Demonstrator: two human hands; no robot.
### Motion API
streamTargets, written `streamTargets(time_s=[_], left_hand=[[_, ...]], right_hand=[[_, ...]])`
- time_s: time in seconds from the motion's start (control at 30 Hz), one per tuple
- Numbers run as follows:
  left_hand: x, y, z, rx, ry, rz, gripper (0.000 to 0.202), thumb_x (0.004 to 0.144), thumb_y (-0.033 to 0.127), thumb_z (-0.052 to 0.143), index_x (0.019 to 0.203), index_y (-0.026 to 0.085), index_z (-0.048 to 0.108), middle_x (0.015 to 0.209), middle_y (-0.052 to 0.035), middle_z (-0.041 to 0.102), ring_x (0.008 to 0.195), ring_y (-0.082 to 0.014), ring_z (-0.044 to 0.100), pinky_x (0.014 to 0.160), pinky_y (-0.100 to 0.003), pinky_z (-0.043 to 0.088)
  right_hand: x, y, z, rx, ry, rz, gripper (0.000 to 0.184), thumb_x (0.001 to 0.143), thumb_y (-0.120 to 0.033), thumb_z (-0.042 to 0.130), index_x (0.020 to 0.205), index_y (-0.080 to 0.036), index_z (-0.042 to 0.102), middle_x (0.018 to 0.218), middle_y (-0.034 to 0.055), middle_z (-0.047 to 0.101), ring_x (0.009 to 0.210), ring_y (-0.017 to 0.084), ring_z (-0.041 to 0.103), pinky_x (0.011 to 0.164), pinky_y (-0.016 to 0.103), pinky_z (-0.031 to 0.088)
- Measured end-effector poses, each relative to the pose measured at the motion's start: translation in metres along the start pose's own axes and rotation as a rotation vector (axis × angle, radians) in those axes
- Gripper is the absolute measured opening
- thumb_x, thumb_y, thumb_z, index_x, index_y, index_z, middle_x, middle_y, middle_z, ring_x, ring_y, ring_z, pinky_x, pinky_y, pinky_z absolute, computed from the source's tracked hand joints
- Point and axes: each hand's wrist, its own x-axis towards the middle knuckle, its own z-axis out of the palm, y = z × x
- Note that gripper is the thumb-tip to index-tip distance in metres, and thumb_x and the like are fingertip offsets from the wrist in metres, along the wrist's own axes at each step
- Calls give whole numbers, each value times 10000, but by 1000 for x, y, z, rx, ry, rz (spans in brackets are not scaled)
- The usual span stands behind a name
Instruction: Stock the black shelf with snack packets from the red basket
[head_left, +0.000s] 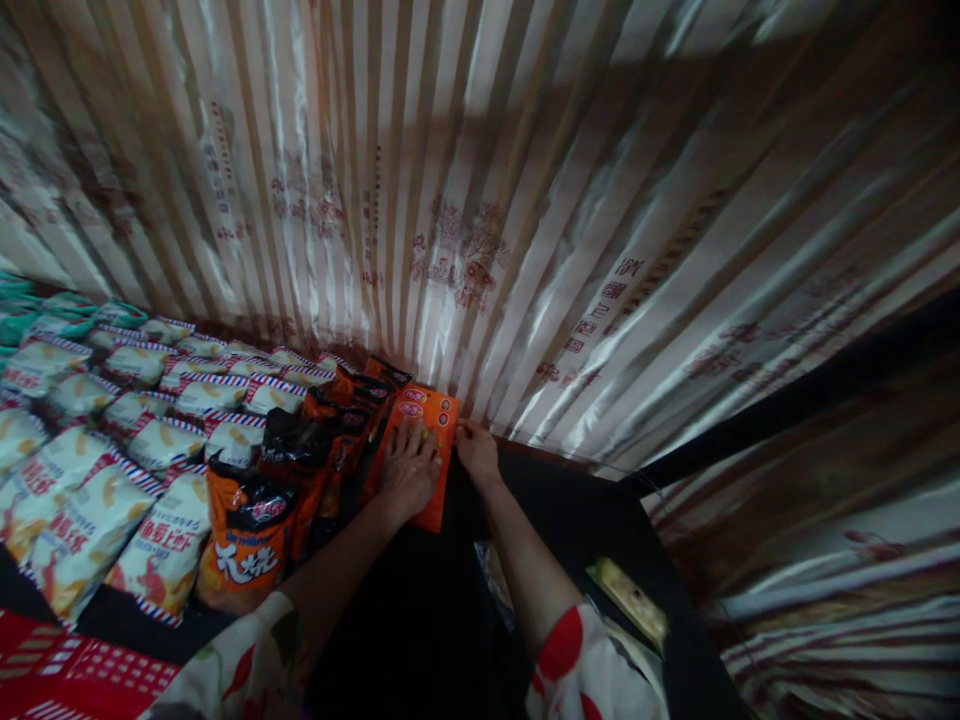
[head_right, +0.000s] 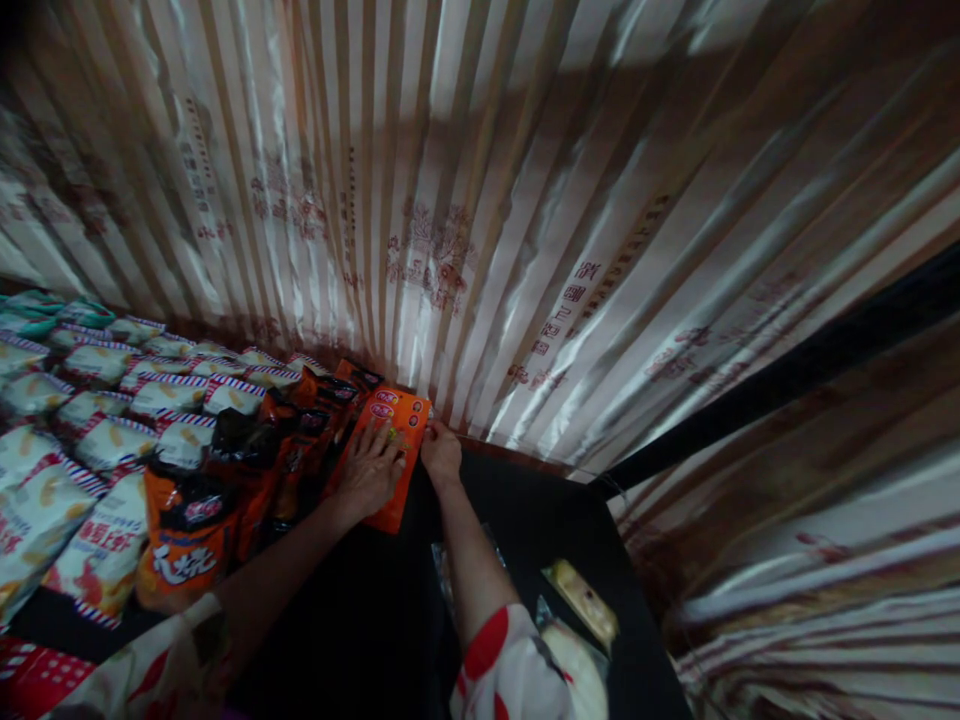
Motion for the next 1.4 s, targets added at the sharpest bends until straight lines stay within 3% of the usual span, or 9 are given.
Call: streamTargets(time_s=[0.43, 0.73, 1.4], left_hand=[[-1, -5, 7, 27, 16, 16, 401, 896, 362, 396, 1271, 284, 517, 1390, -80, 445, 1323, -315, 303, 1074, -502, 224], [1, -3, -2, 18, -86, 23, 389, 877, 312, 426, 1250, 299, 536, 1401, -80, 429, 1323, -317, 306, 1063, -510, 239], [-6, -4, 8, 18, 18, 45, 434, 877, 431, 412, 1273, 286, 514, 1428, -64, 393, 1342, -303, 267, 1089, -497, 205]], right_hand=[[-11, -11, 1, -146, -8, -3, 337, 849, -247, 468, 1171, -254, 564, 958, 24, 707, 910, 169, 651, 787, 251, 465], [-11, -5, 5, -125, -16, -40, 357, 853, -235, 456, 1191, -241, 571, 1045, 34, 695, 972, 161, 638, 841, 240, 461], [-10, -4, 13, -57, 29, 54, 335, 822, -220, 490, 1141, -273, 579, 1011, 4, 699, 927, 156, 644, 807, 255, 462]])
